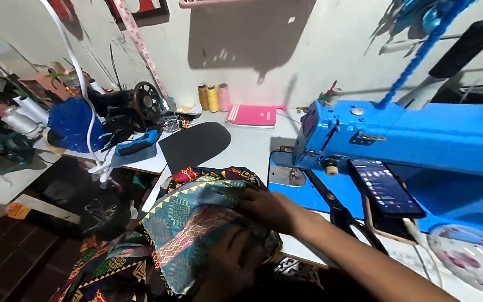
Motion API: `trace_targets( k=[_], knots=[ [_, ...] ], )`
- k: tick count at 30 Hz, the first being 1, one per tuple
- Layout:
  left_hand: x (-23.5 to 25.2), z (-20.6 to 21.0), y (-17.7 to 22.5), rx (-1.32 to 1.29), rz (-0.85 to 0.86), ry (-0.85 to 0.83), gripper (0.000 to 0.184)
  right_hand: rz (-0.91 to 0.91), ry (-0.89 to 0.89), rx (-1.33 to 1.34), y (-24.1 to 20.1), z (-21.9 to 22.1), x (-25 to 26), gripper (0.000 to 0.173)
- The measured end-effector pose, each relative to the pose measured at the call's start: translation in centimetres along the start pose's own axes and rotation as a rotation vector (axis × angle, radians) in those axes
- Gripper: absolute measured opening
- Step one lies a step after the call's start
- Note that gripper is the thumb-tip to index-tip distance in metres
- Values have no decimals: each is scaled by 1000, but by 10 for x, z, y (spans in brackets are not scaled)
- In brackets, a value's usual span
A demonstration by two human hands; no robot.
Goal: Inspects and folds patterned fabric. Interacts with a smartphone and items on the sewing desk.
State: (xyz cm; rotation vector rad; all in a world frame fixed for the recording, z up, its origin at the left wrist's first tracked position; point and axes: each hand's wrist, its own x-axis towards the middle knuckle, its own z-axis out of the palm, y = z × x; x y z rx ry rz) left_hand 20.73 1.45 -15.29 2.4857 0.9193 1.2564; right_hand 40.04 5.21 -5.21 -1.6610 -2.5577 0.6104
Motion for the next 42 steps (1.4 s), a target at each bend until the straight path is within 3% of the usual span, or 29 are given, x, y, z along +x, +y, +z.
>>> trace_targets(
  k=[3, 7, 10, 12, 13, 15, 16, 20, 23, 25, 27, 28, 29, 31, 34, 36, 38, 40, 42],
  knots=[
    [8, 4, 11, 287, -150, -47, 63, -54, 125, -62, 0, 0, -1, 19],
    [-11, 18, 0, 489, -49, -26, 59, -28, 138, 109, 15, -27, -2, 19],
    [-22, 15, -8, 529, 24, -10, 80, -42, 270, 122, 17, -41, 21, 38],
    [-23, 12, -3, 549, 20, -43, 101, 33, 192, 98, 6, -50, 53, 55],
    [-24, 11, -3, 567, 38, -55, 97, 38, 154, 83, 3, -50, 72, 56],
    [-26, 6, -11, 616, 128, -49, 46, 35, 133, 88, 4, -43, 104, 34],
    [-25, -2, -19, 621, 176, -39, 29, 50, 161, 129, 6, -42, 113, 29],
    [-1, -69, -62, 602, 421, -126, 25, 108, 478, 412, 17, -60, 90, 27],
    [27, -112, -91, 566, 476, -244, 27, 253, 677, 459, 26, -65, 46, 28],
    [44, -125, -103, 535, 379, -417, 36, 362, 723, 458, 34, -53, 29, 27],
    [62, -131, -101, 420, 79, -706, 51, 462, 643, 479, 42, -35, 24, 34],
    [71, -131, -97, 350, -67, -796, 55, 492, 585, 491, 46, -26, 24, 39],
    [79, -128, -92, 300, -137, -784, 62, 499, 549, 487, 48, -20, 24, 44],
    [90, -118, -77, 221, -223, -653, 70, 443, 591, 419, 48, -15, 23, 48],
    [102, -96, -53, 161, -378, -563, 68, 164, 671, 228, 46, -27, 27, 44],
    [109, -87, -46, 112, -458, -565, 66, -62, 531, 138, 40, -42, 30, 37],
    [112, -81, -44, 75, -438, -517, 61, -227, 259, 114, 37, -51, 35, 33],
    [109, -75, -44, 66, -334, -432, 45, -332, 87, 108, 37, -48, 40, 33],
    [104, -69, -48, 75, -185, -385, 33, -355, 64, 95, 35, -41, 39, 27]
  ],
)
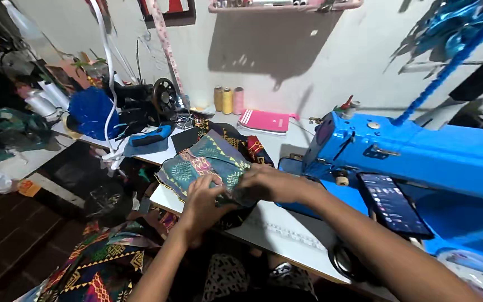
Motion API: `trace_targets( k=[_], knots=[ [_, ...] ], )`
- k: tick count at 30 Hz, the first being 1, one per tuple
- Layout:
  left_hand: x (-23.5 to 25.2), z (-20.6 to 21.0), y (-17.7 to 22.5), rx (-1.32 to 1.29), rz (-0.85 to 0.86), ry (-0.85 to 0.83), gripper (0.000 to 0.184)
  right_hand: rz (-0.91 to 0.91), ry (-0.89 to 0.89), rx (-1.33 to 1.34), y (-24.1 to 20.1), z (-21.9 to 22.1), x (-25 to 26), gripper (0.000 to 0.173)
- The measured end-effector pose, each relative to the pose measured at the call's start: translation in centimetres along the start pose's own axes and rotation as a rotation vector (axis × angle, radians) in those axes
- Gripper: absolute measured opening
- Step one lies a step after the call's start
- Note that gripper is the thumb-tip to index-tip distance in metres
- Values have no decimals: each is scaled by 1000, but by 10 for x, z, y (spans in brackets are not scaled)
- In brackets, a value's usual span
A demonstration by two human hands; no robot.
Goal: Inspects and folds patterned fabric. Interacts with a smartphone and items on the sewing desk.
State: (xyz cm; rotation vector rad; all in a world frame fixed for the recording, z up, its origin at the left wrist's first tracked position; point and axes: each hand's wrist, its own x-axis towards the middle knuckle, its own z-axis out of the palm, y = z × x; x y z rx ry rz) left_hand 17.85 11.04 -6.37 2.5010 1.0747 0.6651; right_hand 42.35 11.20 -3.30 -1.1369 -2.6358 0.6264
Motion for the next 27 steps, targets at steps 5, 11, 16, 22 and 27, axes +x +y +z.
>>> trace_targets(
  k=[5, 11, 16, 22, 27],
  knots=[
    [-6, 9, 2, -4, 76, 25, 29, -32, 262, -65, 2, 20, -17, 15],
    [0, 23, 15, 168, 201, 232, 32, 12, 318, -91, 8, 25, -33, 16],
    [-10, 44, 47, 287, -20, 159, 55, 89, 16, 77, 8, 20, -31, 48],
    [-22, 64, 33, 439, 24, 377, 43, -131, 7, -32, -2, 7, -13, 22],
    [-34, 75, 5, 591, 235, 507, 9, -159, -119, -143, -21, 7, -5, 26]
  ],
)
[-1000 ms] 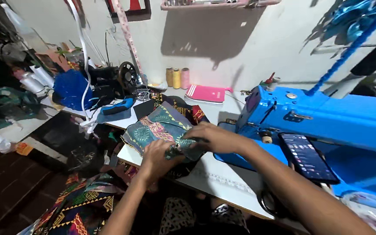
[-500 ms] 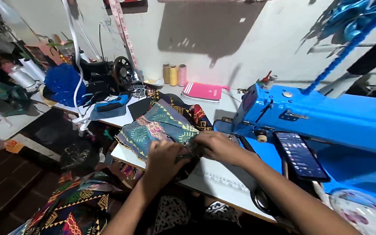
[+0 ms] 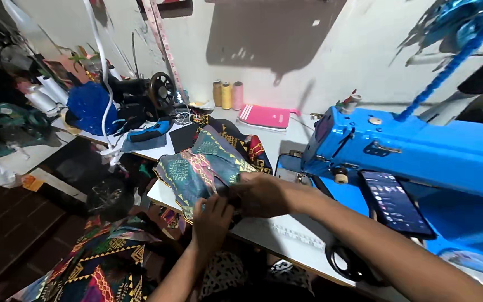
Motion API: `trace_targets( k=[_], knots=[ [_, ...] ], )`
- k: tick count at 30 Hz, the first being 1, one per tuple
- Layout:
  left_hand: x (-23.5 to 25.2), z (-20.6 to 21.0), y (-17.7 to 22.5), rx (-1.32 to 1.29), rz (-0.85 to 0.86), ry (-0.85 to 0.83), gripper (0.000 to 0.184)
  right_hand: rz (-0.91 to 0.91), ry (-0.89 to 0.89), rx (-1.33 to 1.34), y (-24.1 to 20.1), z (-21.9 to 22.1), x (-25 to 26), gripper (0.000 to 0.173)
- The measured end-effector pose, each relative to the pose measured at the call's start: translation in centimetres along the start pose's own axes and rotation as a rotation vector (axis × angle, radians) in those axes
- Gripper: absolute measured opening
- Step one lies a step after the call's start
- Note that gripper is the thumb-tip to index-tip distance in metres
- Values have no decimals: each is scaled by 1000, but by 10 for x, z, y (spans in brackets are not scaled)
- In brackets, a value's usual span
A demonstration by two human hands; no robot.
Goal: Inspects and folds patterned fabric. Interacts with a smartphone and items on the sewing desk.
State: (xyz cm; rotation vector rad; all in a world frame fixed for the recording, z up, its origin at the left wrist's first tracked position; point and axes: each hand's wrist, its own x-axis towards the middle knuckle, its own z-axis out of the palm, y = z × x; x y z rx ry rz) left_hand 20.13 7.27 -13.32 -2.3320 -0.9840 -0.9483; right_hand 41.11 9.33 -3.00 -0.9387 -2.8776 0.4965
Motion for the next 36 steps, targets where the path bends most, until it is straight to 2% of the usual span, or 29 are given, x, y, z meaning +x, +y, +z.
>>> trace_targets(
  k=[2, 4, 7, 10, 14, 16, 19, 21, 23, 25, 28, 30, 32, 34, 36],
  knots=[
    [-7, 4, 1, -5, 20, 13, 11, 3, -35, -54, 1, 4, 1, 27],
    [-10, 5, 1, -33, -9, -7, 13, -15, 10, -117, 10, 13, 0, 24],
    [-5, -1, 2, -202, -150, -111, 33, 57, 62, -102, 18, 20, -1, 20],
    [18, -19, -4, -450, -382, -398, 39, 159, 22, -27, 16, 15, 3, 21],
    [60, -30, -28, -647, -572, -869, 39, 144, 50, 81, 24, 15, 7, 22],
    [74, -23, -37, -680, -528, -993, 44, 111, 79, 96, 27, 16, 9, 21],
    [91, -18, -41, -643, -370, -1064, 28, 115, 216, 68, 25, 23, 8, 23],
    [101, -19, -43, -613, -312, -1111, 25, 187, 400, 59, 16, 29, -2, 24],
    [106, -21, -46, -637, -279, -1114, 24, 308, 669, 128, -2, 37, -22, 24],
    [105, -21, -49, -700, -248, -1054, 22, 516, 844, 272, -26, 51, -38, 25],
    [106, -25, -51, -787, -235, -976, 20, 720, 788, 797, -48, 77, -42, 27],
    [107, -27, -51, -834, -237, -943, 18, 777, 792, 1187, -53, 88, -31, 26],
    [111, -29, -52, -840, -232, -968, 17, 796, 887, 1482, -54, 89, -18, 24],
    [110, -31, -52, -835, -231, -991, 16, 784, 992, 1617, -51, 88, -6, 18],
    [108, -34, -52, -839, -242, -973, 16, 796, 996, 1643, -51, 84, 1, 15]
  ],
)
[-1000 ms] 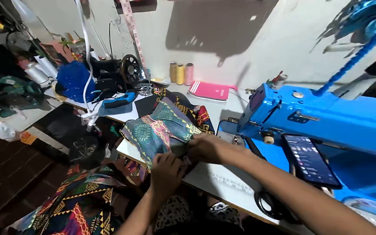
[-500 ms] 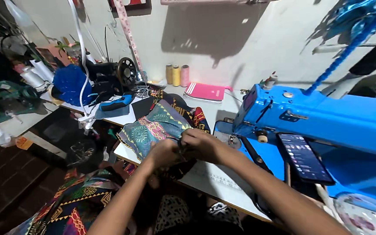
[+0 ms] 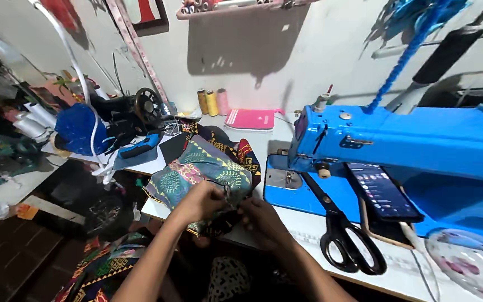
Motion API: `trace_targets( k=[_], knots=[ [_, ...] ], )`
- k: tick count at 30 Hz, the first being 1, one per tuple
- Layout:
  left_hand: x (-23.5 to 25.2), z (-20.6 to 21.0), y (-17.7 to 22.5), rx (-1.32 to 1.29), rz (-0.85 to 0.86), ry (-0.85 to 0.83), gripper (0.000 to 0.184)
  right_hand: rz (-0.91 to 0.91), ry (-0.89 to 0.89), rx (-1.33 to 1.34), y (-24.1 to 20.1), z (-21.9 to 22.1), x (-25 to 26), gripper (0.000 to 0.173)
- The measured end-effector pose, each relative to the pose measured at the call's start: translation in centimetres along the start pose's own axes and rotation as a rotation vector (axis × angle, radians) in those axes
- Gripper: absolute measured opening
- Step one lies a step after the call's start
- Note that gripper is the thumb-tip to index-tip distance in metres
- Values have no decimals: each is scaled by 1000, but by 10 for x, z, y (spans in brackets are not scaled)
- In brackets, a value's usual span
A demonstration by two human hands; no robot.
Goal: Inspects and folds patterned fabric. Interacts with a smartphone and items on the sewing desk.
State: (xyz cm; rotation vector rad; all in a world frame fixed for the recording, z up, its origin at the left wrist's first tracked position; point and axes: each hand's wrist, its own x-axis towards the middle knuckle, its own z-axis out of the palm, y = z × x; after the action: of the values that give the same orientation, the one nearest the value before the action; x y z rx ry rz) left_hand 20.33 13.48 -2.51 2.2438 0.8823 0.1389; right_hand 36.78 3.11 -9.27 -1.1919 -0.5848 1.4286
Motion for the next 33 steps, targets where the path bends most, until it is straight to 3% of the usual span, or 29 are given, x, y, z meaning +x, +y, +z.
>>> trace_targets(
  k=[4, 7, 9, 11, 14, 15, 17, 20, 23, 28, 33],
  knots=[
    [-13, -20, 8, -45, -128, 67, 16, 39, -80, -127, -2, -7, -8, 14],
    [-19, -21, 4, -53, -128, 62, 13, 32, -77, -142, 10, -12, -8, 14],
    [-17, -10, -1, -33, -120, 65, 15, -8, -47, -293, 13, -15, -6, 17],
    [-16, -1, -4, -4, -94, 78, 19, -177, 21, -634, 8, -19, -10, 26],
    [-19, 13, -12, 34, -40, 166, 20, -731, 227, -935, 6, -20, -13, 29],
    [-21, 17, -13, 51, -32, 193, 20, -888, 215, -975, 0, -19, -10, 27],
    [-23, 23, -10, 97, -27, 219, 20, -1008, -28, -1050, -18, -17, 1, 27],
    [-26, 27, -7, 153, -13, 234, 21, -926, -490, -1089, -36, -18, 36, 30],
    [-28, 29, -11, 137, 1, 235, 22, -926, -703, -1037, -40, -22, 68, 22],
    [-28, 39, -21, 71, -22, 253, 21, -771, -741, -1091, -44, -16, 72, 23],
    [-25, 38, -17, 70, -84, 217, 27, -770, -718, -1052, -39, -19, 71, 23]
  ],
)
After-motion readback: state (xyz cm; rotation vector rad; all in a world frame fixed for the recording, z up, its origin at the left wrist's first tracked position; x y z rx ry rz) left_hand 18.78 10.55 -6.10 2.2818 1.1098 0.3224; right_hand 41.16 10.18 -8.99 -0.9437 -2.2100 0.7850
